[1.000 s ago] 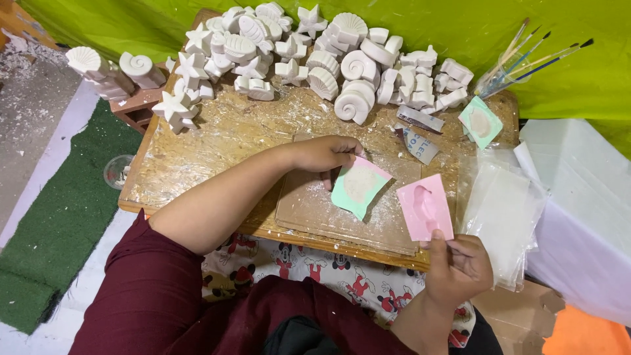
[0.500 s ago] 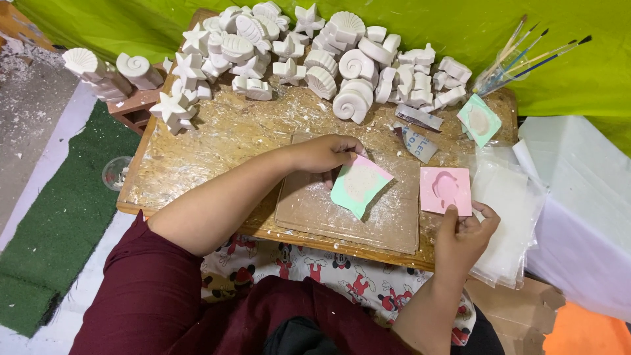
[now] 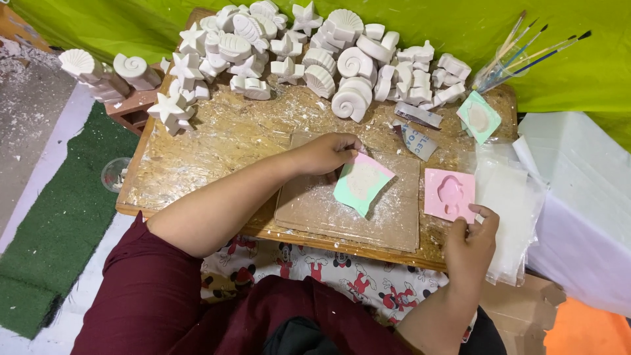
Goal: Inspecting and cleaning small molded plaster or clay items to remove imperfections using a small scraping tool.
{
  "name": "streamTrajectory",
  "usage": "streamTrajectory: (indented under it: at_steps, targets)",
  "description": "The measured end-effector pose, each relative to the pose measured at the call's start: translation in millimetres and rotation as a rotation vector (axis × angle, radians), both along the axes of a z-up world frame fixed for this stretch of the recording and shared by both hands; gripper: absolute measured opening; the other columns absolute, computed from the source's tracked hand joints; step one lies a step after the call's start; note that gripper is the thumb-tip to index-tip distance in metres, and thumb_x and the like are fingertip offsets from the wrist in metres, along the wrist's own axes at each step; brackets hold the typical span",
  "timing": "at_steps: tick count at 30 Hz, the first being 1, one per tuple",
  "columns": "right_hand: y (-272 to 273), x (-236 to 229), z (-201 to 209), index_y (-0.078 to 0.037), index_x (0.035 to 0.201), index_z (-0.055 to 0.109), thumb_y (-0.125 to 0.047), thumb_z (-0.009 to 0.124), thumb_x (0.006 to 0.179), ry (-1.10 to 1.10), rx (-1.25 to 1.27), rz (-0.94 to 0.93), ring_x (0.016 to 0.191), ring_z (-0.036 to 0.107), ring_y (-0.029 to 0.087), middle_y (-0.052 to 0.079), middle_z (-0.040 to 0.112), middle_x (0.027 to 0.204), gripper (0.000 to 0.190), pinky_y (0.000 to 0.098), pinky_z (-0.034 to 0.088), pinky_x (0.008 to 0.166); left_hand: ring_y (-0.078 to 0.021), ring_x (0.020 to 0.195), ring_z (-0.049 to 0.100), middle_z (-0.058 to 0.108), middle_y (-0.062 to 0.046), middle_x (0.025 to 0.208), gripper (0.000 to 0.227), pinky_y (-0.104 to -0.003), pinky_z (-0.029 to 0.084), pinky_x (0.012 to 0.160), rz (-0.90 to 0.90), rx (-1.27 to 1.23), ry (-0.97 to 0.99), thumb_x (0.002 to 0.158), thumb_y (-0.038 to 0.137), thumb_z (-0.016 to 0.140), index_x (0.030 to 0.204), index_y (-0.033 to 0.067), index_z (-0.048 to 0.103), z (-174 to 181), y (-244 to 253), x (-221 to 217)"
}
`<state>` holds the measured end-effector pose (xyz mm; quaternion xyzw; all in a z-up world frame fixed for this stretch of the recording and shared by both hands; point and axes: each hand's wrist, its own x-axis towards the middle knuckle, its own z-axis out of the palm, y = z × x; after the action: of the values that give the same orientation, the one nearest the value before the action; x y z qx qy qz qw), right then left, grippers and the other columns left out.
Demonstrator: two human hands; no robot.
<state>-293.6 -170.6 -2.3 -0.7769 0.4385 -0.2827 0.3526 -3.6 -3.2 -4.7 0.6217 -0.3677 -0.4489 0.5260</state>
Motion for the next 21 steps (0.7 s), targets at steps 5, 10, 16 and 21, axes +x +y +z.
streamTrajectory:
  at_steps: [5,10,16,21]
  targets:
    - [6,-2,19,-0.006,0.131,0.050,-0.016,0.051,0.106,0.143,0.038,-0.019,0.053,0.047,0.022,0.008,0.053,0.063,0.027,0.0366,0.037,0.061,-0.0232,0.054,0.066,0.062,-0.013,0.090,0.018,-0.032,0.057,0.042,0.011,0.087,-0.053,0.104,0.013,0.046,0.112,0.0043,0.059,6,-4,-2]
    - [18,-2,33,-0.008,0.129,0.053,-0.023,0.055,0.113,0.192,-0.015,-0.071,0.054,0.054,0.020,0.009,0.067,0.070,0.022,0.0371,0.043,0.065,-0.0206,0.050,0.064,0.060,-0.009,0.084,0.012,-0.030,0.055,0.041,0.002,0.199,-0.022,0.107,0.017,0.047,0.103,0.0109,0.057,21,-3,-5]
    - [0,10,32,-0.006,0.125,0.058,-0.014,0.060,0.113,0.004,-0.149,-0.040,0.069,0.053,0.017,0.005,0.051,0.075,0.014,0.0320,0.043,0.074,-0.0264,0.056,0.069,0.061,-0.016,0.101,0.018,-0.030,0.056,0.042,0.011,0.255,0.021,0.106,0.016,0.046,0.113,0.0048,0.057,19,-5,-7]
    - [-44,34,57,-0.006,0.120,0.059,-0.013,0.059,0.107,0.029,-0.324,0.092,0.115,0.061,0.028,0.010,0.065,0.125,0.015,0.0421,0.045,0.098,-0.0293,0.056,0.072,0.056,-0.012,0.094,0.014,-0.029,0.056,0.040,0.024,0.273,0.060,0.106,0.016,0.044,0.108,0.0087,0.056,22,-5,-8]
